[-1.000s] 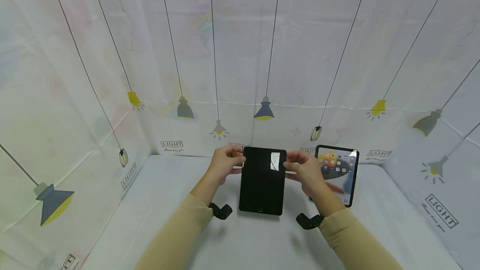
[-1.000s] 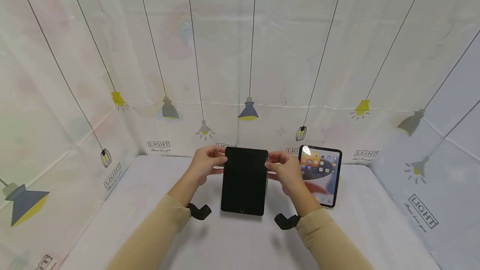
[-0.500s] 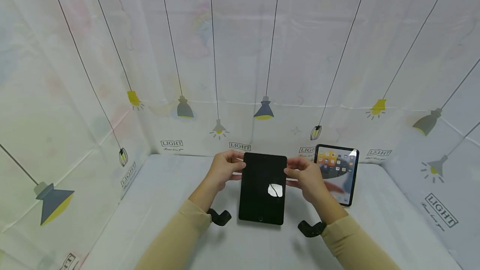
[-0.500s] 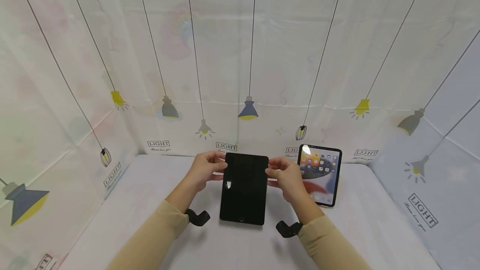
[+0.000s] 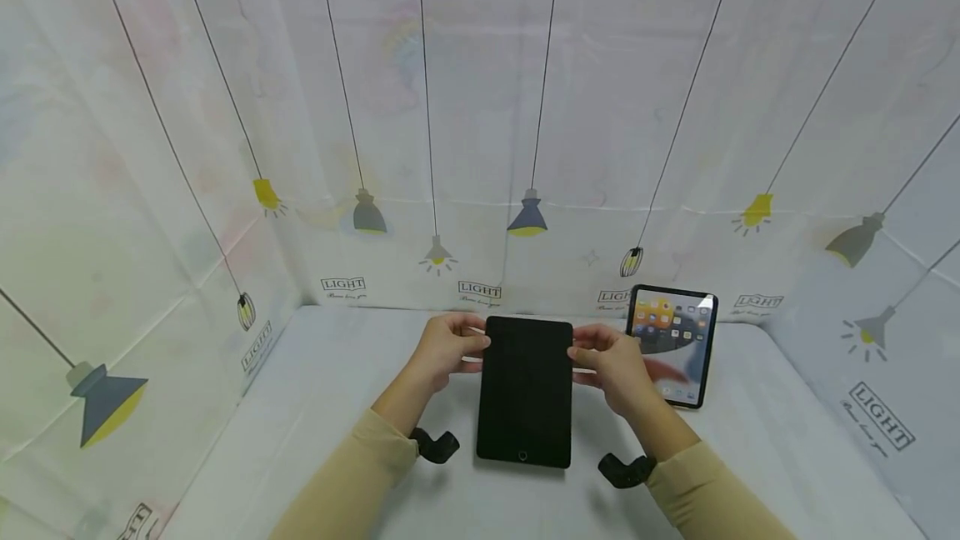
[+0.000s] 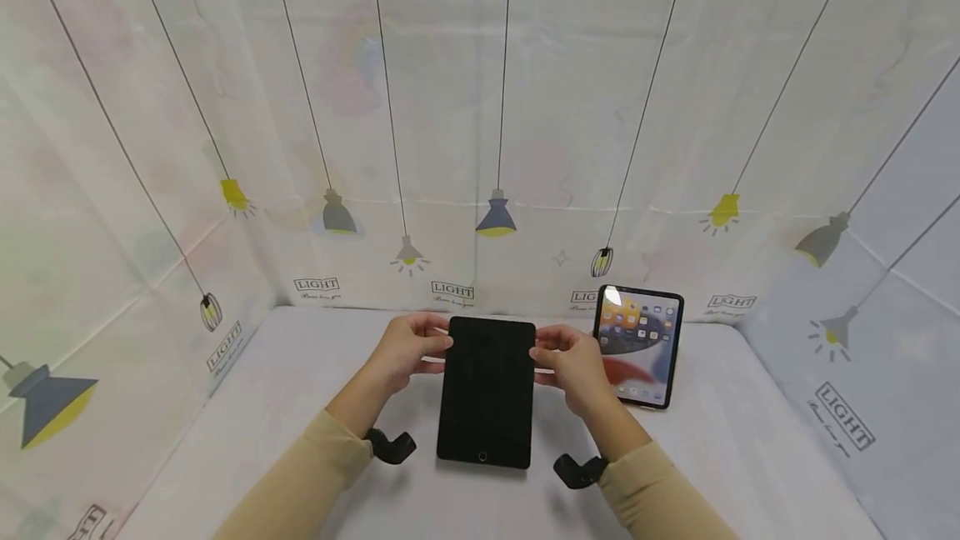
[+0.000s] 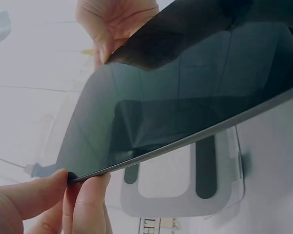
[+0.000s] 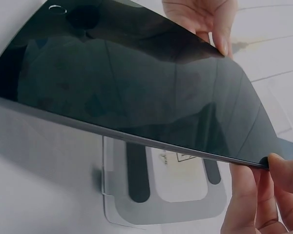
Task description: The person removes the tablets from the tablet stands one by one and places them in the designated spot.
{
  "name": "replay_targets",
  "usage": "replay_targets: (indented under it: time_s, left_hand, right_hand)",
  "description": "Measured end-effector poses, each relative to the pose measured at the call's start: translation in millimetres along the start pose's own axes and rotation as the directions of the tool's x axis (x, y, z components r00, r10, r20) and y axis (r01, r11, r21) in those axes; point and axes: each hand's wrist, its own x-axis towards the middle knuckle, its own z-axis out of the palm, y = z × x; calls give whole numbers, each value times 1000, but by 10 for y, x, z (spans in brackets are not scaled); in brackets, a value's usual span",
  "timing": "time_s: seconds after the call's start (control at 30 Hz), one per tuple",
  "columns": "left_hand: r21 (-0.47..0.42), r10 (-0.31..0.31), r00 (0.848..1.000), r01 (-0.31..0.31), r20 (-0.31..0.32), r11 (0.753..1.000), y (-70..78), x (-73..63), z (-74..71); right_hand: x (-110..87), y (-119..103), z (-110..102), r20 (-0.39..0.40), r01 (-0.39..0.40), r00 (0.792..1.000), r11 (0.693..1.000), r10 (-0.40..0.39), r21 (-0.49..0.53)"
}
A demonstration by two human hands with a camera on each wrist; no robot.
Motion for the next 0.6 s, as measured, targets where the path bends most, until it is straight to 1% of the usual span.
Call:
replay_targets:
  time_s: [0.2,0.43,0.6]
  left_hand:
    - [-1,-25,1000,25,4,1000,-61,-55,4]
    - [-1,-41,999,41,16,999,-216,-66,-25]
    - [-2,-52,998,52,22,999,-284,-105,-31]
  right_hand:
    - [-66,58,19,-3,-29,1000,1000,29,2]
    - [-123,172,42,16,-58,998,998,57,18]
    - [-153,250,61,13,-76,997,997,76,10]
